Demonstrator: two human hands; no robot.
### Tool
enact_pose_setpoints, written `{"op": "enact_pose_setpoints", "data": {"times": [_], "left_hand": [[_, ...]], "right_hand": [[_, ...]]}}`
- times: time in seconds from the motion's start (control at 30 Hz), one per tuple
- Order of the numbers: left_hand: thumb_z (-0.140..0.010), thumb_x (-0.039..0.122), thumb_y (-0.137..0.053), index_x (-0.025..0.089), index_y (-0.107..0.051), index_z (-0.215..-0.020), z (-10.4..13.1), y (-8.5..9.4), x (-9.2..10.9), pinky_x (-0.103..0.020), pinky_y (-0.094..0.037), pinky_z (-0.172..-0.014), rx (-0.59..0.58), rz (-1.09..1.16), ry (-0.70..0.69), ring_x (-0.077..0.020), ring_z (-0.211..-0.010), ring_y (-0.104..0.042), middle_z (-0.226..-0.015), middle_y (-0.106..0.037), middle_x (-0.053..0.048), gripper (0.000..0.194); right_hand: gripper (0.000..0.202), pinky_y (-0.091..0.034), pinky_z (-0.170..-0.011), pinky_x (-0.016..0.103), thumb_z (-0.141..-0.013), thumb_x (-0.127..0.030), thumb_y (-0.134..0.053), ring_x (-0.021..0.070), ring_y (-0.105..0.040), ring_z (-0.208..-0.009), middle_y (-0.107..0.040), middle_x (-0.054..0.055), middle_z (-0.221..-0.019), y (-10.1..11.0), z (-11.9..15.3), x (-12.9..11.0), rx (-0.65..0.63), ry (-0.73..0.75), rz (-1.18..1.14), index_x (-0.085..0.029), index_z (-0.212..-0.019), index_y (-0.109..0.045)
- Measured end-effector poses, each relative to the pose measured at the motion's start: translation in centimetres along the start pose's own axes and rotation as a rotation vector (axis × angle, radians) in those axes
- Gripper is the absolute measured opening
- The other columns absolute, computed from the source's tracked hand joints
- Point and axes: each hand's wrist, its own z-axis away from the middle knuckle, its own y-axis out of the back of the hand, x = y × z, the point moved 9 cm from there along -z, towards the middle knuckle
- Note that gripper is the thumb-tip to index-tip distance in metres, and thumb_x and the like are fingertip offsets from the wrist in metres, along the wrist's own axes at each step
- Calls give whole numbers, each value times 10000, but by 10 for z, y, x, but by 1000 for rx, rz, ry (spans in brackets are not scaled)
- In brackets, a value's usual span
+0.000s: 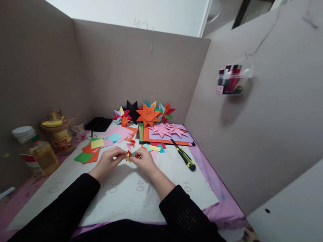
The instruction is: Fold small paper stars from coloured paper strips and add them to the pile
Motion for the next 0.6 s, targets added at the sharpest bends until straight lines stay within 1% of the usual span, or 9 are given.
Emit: {"op": "enact_pose_setpoints", "data": {"times": [0.1,0.2,0.4,0.6], "left_hand": [[-842,248,-520,174,-614,-834,0,-5,-5,-240,-446,-606,-42,-10,59,-129,-692,-555,-793,-616,-41,120],[-844,244,-501,172,-592,-813,-1,-6,-7,-239,-435,-599,-47,-24,89,-125,-675,-532,-771,-596,-28,121],[-838,244,-511,176,-591,-824,-1,-3,-12,-229,-429,-597,-8,-49,120,-125,-681,-531,-769,-590,-23,106],[-822,261,-533,177,-606,-800,-1,1,-16,-232,-424,-596,29,-46,177,-132,-681,-544,-775,-614,-27,113]], "right_hand": [[182,-350,-592,234,-667,-221,-645,115,-456,-615,-462,-26,-614,2,0,-4,20,27,42,-165,-537,-532],[157,-362,-614,242,-686,-203,-631,122,-467,-636,-483,-19,-628,2,1,-9,25,49,57,-170,-556,-549],[96,-380,-652,254,-734,-200,-606,144,-495,-714,-553,15,-708,3,3,-12,51,94,66,-176,-641,-613],[78,-384,-661,258,-745,-207,-608,148,-503,-729,-568,19,-725,5,3,-10,71,111,75,-181,-677,-638]]}}
